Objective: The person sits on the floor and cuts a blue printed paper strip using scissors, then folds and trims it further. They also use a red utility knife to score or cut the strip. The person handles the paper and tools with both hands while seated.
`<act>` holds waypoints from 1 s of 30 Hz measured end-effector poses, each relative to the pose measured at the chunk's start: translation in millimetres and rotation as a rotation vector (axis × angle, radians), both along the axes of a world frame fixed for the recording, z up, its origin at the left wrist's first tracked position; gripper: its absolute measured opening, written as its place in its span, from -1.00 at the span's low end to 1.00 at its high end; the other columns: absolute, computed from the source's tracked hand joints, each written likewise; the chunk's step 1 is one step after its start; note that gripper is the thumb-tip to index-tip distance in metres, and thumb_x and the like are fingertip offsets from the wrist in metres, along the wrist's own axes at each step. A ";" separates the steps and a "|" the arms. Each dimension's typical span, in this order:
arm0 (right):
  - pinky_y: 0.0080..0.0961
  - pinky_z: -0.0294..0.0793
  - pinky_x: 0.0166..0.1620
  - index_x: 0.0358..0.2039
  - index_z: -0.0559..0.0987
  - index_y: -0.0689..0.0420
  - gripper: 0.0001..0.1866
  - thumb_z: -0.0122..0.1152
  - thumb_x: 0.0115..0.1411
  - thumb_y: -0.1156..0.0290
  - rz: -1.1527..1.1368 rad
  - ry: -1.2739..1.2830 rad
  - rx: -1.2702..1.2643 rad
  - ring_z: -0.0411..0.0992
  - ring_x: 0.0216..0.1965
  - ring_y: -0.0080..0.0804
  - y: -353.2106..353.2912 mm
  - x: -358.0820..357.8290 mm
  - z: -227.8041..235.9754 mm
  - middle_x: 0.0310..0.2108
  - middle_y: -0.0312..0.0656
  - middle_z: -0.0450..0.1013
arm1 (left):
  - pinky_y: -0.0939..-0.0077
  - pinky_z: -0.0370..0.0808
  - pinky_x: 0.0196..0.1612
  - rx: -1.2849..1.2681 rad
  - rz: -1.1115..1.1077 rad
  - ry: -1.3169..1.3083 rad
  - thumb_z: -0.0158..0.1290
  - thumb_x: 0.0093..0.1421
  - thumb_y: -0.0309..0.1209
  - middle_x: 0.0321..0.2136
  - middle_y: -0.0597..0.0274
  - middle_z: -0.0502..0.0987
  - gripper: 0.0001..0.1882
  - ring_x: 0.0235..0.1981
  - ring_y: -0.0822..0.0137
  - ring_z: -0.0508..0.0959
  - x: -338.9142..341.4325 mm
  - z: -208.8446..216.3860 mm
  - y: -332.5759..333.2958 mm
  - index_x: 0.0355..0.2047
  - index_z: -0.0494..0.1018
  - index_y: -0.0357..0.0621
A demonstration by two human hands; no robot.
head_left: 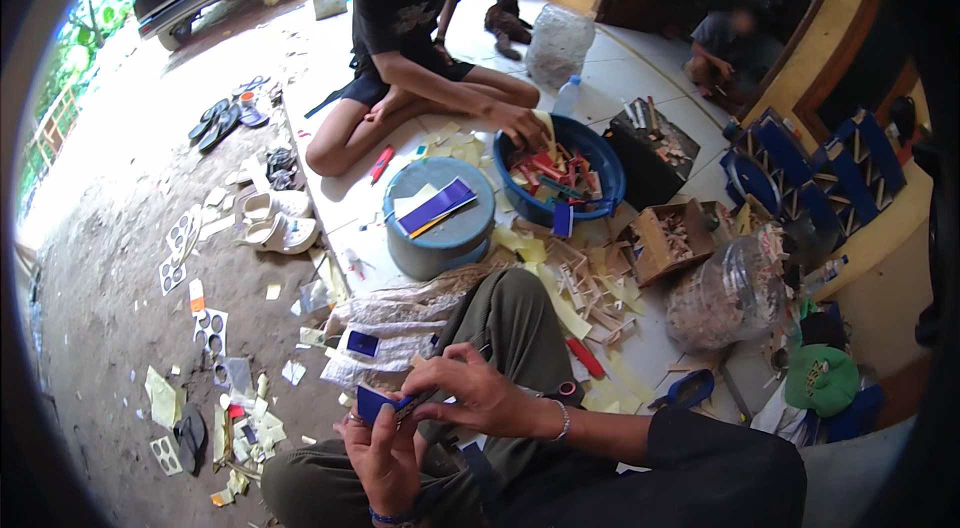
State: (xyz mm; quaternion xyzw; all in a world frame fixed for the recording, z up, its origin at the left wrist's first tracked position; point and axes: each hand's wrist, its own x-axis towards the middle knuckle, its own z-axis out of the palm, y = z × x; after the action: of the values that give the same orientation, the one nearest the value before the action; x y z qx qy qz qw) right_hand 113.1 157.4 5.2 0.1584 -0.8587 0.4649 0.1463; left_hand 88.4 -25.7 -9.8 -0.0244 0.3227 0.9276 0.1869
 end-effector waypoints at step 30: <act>-0.54 0.52 -0.23 -0.20 0.66 0.19 -0.76 0.50 0.18 0.38 0.182 -0.501 -0.415 0.60 -0.32 -0.52 23.8 26.5 45.3 -0.35 -0.25 0.65 | 0.28 0.52 0.11 -1.078 0.075 1.144 0.39 -0.01 -0.44 -0.12 0.22 0.70 -0.60 0.00 0.13 0.62 2.5 50.1 -29.6 -0.09 0.70 -0.07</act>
State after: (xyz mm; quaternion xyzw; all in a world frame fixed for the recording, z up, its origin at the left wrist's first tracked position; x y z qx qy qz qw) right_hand 139.6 181.2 50.6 0.0822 -0.7372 0.6656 -0.0823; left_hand 90.9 -55.4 40.3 0.3587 0.7732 0.5172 -0.0772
